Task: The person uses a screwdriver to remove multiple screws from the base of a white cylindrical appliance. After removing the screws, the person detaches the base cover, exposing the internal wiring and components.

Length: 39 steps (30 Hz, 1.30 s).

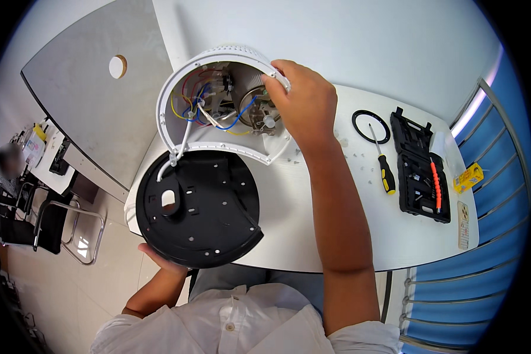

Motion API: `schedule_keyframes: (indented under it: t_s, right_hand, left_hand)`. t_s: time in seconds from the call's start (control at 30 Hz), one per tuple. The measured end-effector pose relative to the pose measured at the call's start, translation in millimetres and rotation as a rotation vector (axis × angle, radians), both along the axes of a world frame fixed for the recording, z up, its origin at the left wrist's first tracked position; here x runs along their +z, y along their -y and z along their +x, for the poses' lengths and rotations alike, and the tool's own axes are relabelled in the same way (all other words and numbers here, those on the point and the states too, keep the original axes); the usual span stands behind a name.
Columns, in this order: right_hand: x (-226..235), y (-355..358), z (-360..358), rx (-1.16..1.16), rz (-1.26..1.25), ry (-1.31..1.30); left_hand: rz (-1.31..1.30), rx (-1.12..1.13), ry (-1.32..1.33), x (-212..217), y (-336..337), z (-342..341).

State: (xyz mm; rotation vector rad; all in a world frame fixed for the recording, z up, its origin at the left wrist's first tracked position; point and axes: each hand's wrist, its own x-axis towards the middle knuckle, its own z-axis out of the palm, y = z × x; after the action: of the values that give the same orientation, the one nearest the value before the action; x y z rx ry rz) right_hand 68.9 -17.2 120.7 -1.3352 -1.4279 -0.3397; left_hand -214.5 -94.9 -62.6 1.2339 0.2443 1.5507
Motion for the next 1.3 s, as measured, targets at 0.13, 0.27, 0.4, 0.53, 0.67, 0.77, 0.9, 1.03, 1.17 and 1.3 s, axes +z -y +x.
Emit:
schedule_keyframes:
  t_s: [0.13,0.27,0.4,0.53,0.67,0.77,0.9,1.03,1.17,1.3]
  right_hand:
    - [-0.7,0.2,2.1,-0.016,0.037,0.059]
    - [-2.5,-0.1,-2.3,-0.011,0.079,0.14]
    - [-2.6,4.3,-1.3,-0.017,0.071,0.167]
    - [-2.8,3.6,-2.3,-0.024,0.068,0.152]
    - [3.6,10.3,-12.1,-0.076,-0.014,0.14]
    - [1.7,6.7,-12.0,-0.07,0.023,0.121]
    - [-2.8,0.1,-6.3,-0.046,0.05,0.057]
    - [-6.1,-5.6,3.5,-0.035,0.087,-0.053]
    - [-6.1,-6.9,3.1,-0.03,0.051,-0.095]
    - [-6.0,-6.8,0.1,0.027,0.048,-0.084]
  left_hand:
    - [-0.203,0.251,-0.292,-1.2,24.4,-19.4]
    - [-0.055,-0.023,-1.039,61.7,49.7,-55.6]
    - [0.021,-0.556,-1.427,132.3,44.4,-89.0]
    - [0.093,-0.322,-1.099,168.4,4.2,-113.1]
    - [0.393,0.202,-0.87,178.2,-93.9,-53.8]
    - [0.645,0.319,-0.757,169.5,-158.7,-5.3]
    - [0.645,0.109,-0.522,157.7,-161.2,40.2]
    - [0.902,0.245,-0.743,152.3,-159.7,41.0]
    - [0.963,0.303,-0.773,144.5,-163.4,42.0]
    - [0.884,0.295,-0.607,138.6,-170.6,45.8]
